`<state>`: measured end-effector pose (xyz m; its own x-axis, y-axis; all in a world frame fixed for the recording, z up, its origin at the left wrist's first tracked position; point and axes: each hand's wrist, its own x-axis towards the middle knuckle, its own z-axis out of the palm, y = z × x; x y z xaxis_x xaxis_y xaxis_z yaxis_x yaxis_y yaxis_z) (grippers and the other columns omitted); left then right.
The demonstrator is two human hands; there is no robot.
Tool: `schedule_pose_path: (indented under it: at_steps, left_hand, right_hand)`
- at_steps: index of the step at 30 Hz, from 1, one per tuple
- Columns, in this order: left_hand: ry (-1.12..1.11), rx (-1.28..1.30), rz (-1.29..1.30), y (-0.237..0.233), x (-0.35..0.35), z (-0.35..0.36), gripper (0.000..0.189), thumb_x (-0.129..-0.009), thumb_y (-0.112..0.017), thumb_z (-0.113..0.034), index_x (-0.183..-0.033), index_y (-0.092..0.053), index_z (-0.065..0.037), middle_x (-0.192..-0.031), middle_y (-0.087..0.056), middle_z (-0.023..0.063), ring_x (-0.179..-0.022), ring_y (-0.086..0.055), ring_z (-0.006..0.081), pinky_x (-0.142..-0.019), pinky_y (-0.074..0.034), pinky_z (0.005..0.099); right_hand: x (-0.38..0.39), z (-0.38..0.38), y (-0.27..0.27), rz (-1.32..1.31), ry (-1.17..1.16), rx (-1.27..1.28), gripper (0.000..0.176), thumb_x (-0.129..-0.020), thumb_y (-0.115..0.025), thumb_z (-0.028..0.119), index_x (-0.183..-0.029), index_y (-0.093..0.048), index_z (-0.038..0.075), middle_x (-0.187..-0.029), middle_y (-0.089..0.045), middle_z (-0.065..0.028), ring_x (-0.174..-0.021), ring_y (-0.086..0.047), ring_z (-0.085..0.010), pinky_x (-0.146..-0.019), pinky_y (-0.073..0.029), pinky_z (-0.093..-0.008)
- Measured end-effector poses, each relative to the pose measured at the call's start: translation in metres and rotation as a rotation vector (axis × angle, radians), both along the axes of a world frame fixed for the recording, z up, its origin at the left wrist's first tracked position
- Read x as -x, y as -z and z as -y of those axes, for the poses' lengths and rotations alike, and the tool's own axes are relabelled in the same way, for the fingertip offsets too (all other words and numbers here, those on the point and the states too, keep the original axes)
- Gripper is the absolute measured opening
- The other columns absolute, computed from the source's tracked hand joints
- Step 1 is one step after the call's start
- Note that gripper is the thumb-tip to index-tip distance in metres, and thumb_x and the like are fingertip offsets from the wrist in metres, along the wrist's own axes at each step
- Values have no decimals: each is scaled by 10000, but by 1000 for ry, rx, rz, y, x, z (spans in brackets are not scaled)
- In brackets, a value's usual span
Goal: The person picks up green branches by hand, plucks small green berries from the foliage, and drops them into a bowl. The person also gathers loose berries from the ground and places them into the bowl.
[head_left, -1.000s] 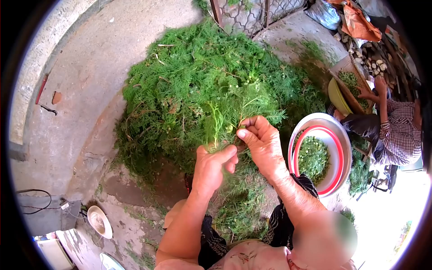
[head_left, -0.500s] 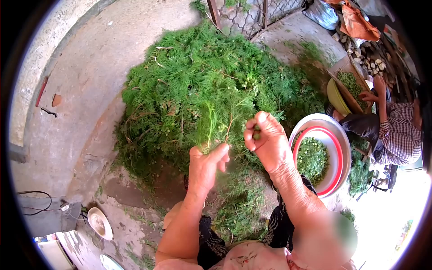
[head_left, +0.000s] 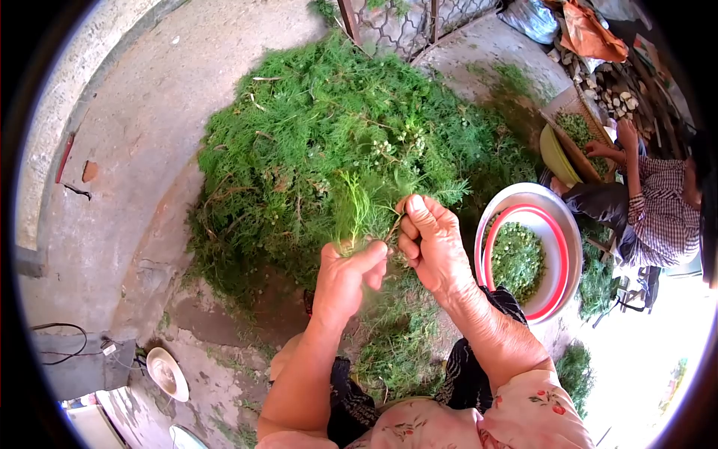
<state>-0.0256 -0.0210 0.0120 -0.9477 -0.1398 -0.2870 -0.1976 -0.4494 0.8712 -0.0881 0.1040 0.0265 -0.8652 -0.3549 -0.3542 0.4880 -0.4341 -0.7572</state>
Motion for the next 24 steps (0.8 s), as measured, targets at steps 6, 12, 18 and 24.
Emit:
schedule_pose_path:
  at_steps: [6,12,18,24]
  left_hand:
    - [-25,-98,-3,-2,-5,8,143,-781,-634,-108,-817,-551,3,-635,-556,102,-427,-430,138,-408,-347,281]
    - [-128,-121,8,9,-4,17,190,-793,-624,-151,-837,-562,23,-613,-537,89,-432,-431,150,-429,-369,300]
    - [-212,-100,26,-7,-4,14,264,-788,-614,-233,-786,-599,31,-623,-580,90,-544,-544,184,-513,-453,312]
    - [-204,-173,36,3,-5,15,167,-787,-539,-128,-783,-558,38,-658,-545,80,-520,-476,153,-469,-375,275]
  right_hand:
    - [31,-27,6,51,223,146,248,-915,-464,288,-812,-466,62,-631,-414,3,-508,-390,-112,-432,-331,-239]
    - [58,-90,33,54,372,5,106,-846,-510,100,-938,-524,51,-886,-561,-85,-730,-550,-176,-608,-428,-283]
    - [68,-210,83,31,637,-593,326,-761,-485,21,-1072,-536,-65,-897,-572,-107,-819,-551,-177,-699,-441,-294]
    - [79,-227,94,-336,565,-962,372,-753,-545,67,-1096,-542,-76,-1041,-588,-158,-960,-546,-213,-839,-412,-309]
